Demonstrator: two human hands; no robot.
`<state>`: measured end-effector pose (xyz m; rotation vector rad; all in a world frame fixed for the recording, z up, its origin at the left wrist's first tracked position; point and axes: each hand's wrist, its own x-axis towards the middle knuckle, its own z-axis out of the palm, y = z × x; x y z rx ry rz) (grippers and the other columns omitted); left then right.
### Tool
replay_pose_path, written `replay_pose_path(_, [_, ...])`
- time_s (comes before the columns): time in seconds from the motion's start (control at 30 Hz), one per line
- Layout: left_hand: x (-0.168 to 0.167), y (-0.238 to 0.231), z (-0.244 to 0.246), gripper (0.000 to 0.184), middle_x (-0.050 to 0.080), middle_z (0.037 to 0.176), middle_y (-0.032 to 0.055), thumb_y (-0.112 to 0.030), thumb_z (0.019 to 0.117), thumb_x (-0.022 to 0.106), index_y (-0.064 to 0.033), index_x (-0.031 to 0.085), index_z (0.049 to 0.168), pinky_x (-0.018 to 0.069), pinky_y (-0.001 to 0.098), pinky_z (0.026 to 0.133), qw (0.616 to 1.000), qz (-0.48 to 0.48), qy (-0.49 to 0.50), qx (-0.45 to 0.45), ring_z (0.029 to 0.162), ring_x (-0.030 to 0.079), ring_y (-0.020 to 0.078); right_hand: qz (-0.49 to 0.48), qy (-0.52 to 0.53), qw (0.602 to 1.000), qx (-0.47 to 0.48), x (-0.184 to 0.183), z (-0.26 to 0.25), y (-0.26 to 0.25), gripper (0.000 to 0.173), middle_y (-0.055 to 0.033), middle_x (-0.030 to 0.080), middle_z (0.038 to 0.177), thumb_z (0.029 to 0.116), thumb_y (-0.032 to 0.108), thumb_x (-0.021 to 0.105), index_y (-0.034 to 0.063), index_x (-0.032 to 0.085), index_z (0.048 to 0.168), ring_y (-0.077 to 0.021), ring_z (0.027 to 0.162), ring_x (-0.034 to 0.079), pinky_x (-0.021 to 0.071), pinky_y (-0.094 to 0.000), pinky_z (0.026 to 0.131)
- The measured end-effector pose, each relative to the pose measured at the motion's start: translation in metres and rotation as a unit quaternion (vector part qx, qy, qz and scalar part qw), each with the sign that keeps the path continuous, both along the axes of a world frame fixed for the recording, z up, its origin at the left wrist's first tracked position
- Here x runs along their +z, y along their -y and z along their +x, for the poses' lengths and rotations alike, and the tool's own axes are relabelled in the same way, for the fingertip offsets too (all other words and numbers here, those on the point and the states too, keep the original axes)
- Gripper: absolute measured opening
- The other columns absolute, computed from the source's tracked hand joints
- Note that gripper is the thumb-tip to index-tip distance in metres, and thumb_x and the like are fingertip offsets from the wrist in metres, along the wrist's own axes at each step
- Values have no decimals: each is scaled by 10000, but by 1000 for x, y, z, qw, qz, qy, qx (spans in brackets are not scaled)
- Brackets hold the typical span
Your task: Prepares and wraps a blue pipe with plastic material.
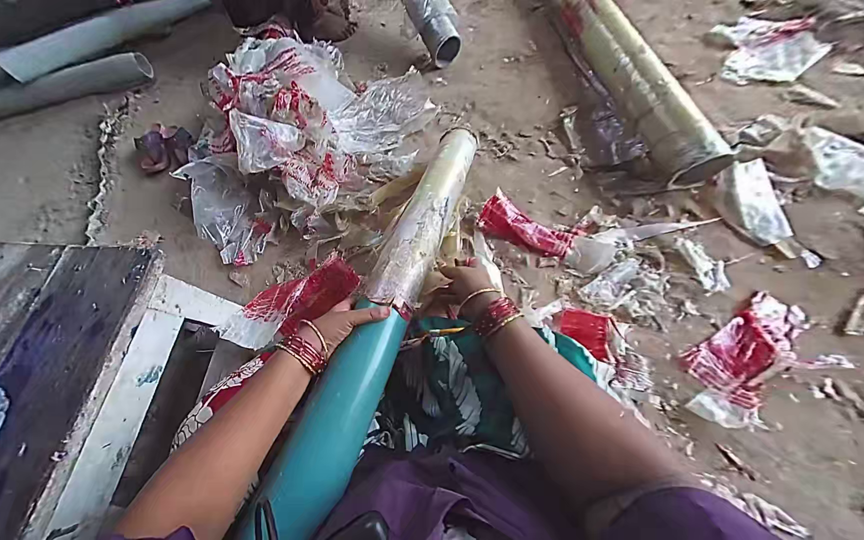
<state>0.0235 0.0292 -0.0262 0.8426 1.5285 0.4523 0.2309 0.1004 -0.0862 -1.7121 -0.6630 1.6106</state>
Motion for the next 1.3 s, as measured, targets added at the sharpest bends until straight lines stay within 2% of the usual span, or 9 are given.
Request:
replay_pose_path(0.1, [17, -5, 31, 938, 620, 1307, 243, -352, 853, 855, -50, 318, 1561, 522, 507, 1000, 959, 15, -247, -142, 1144, 651, 339, -10, 40, 999, -11, -7, 15, -8, 540, -266, 620, 1214, 1003, 191, 666, -19, 423, 1437, -336, 985, 677, 577, -484, 840])
replay_pose_path(0.2, [38, 5, 70, 1128, 605, 1368, 263, -584, 854, 775, -69, 156, 1644, 453, 597, 1052, 853, 20, -439, -280, 1260, 600, 419, 14, 63, 997, -30, -6, 19, -9, 516, -226, 632, 1170, 1048, 342, 583, -18, 463, 1397, -300, 975, 632, 520, -479, 824])
replay_pose_path(0.37, [23, 8, 41, 1219, 559, 1434, 269, -510, 814, 851, -20, 101, 1641, 424, 547, 1128, 923, 52, -327, -195, 1314, 571, 384, 60, 57, 996, -40, 1, 16, -6, 518, -231, 596, 1177, 1052, 362, 581, -31, 447, 1363, -310, 1025, 603, 500, -503, 879])
replay_pose_path(0.43, [2, 8, 16, 999, 580, 1398, 220, -418, 888, 804, -57, 227, 1619, 493, 473, 1061, 978, 19, -177, -112, 1220, 619, 301, 114, 109, 987, -4, 5, 15, -3, 429, -199, 575, 1025, 1029, 309, 633, -41, 478, 1222, -283, 897, 572, 480, -486, 801])
replay_pose_path(0.53, [-4, 11, 14, 554, 680, 1067, 156, -304, 963, 722, -20, 507, 1387, 590, 366, 807, 998, -47, -27, -35, 886, 695, 208, 208, 202, 955, 70, 13, 15, 8, 402, -268, 618, 1140, 996, 244, 672, -82, 536, 1187, -363, 1057, 629, 491, -539, 928])
replay_pose_path(0.8, [48, 25, 60, 1094, 511, 1453, 302, -611, 881, 731, 69, 229, 1576, 406, 542, 1132, 862, -20, -408, -299, 1356, 527, 408, 428, 275, 849, 140, 13, 36, 1, 449, -329, 488, 1442, 880, 56, 729, -115, 520, 1239, -448, 1307, 517, 425, -564, 1072])
replay_pose_path(0.87, [48, 31, 67, 1116, 457, 1495, 314, -623, 905, 687, 91, 163, 1584, 412, 516, 1134, 839, -29, -435, -326, 1375, 509, 408, 446, 256, 832, 208, 13, 34, 0, 567, -267, 572, 1404, 846, 33, 755, -86, 491, 1334, -403, 1244, 588, 454, -565, 1039])
replay_pose_path(1.0, [43, 28, 68, 1120, 441, 1510, 315, -637, 915, 665, 83, 141, 1594, 411, 511, 1136, 837, -41, -441, -323, 1389, 497, 405, 453, 245, 836, 189, 13, 26, -13, 306, -185, 761, 983, 850, -10, 761, -56, 562, 1078, -295, 945, 756, 570, -488, 888])
replay_pose_path(1.3, [43, 30, 77, 1109, 457, 1482, 318, -622, 921, 664, 63, 122, 1605, 443, 526, 1095, 828, -49, -456, -321, 1351, 523, 427, 343, 320, 872, 141, 24, 16, -40, 271, -182, 668, 797, 802, 20, 793, -32, 595, 979, -342, 768, 670, 513, -557, 719])
